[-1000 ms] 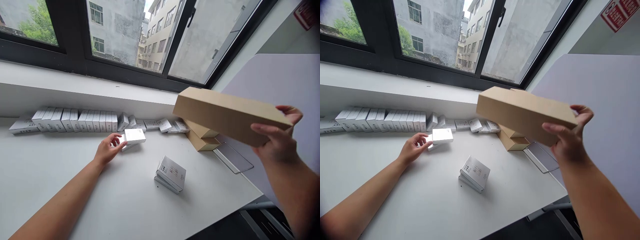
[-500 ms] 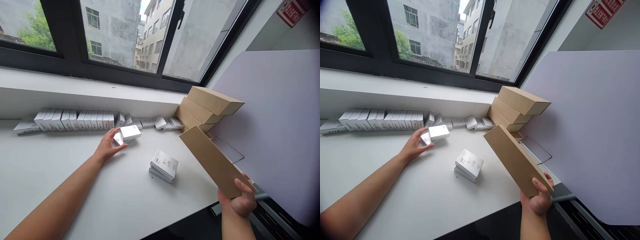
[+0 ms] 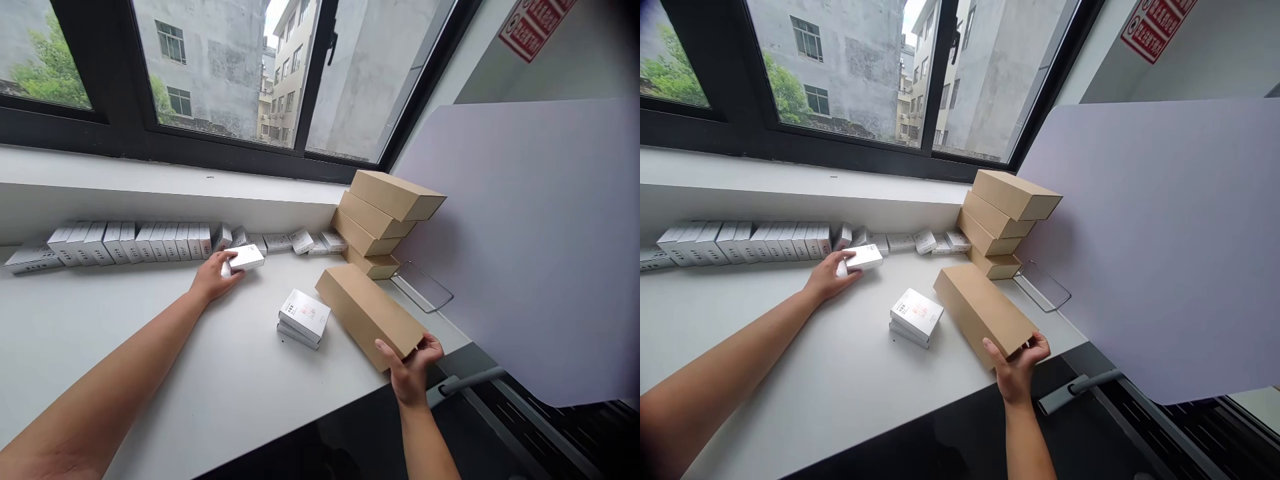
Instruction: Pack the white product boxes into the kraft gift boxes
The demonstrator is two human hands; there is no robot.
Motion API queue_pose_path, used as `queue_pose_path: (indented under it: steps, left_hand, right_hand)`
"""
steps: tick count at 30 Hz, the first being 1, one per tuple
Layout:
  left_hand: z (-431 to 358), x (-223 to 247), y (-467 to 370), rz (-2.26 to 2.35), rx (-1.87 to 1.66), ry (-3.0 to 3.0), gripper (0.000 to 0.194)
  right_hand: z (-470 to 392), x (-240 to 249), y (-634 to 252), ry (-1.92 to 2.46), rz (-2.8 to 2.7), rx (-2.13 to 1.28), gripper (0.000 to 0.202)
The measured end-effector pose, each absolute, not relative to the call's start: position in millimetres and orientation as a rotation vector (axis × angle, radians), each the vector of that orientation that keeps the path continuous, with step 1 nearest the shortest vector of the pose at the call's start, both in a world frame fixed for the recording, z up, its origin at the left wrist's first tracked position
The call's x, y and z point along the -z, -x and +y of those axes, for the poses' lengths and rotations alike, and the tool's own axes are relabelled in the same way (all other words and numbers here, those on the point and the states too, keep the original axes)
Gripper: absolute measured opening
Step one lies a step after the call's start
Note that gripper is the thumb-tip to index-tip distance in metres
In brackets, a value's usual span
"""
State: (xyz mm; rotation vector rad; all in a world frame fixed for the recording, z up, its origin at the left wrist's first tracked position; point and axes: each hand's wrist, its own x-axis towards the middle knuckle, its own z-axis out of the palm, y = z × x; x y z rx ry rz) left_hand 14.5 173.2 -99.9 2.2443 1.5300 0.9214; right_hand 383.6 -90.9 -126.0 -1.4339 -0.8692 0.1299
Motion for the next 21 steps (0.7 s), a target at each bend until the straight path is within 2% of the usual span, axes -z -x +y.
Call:
queue_pose_path:
  steps: [4,9,13,21]
  left_hand:
    - [158.5,98.9,-8.4,1.551,-0.925,-2.175,0.059]
    - [131.1,90.8,33.6,1.423,-0.835,-2.054,0.060]
    - [118.0,72.5,89.4,1.416,-0.602,-1.937,0.061]
    - [91.9,39.5,177.1,1.737,-0.232,-1.893,0.066]
  right_hand:
    - [-86.8,129.4,-380.9,1.696,-0.983,-0.080,0.099]
    - [-84.2,127.4,-384.8,1.851,-1.070,0.070,0.095]
    - [-72.4,115.1,-392.4,1.905,-1.128,-0.107,0.094]
    - [-6.2,80.3,-397.6,1.950,-1.454,-0.510,0.099]
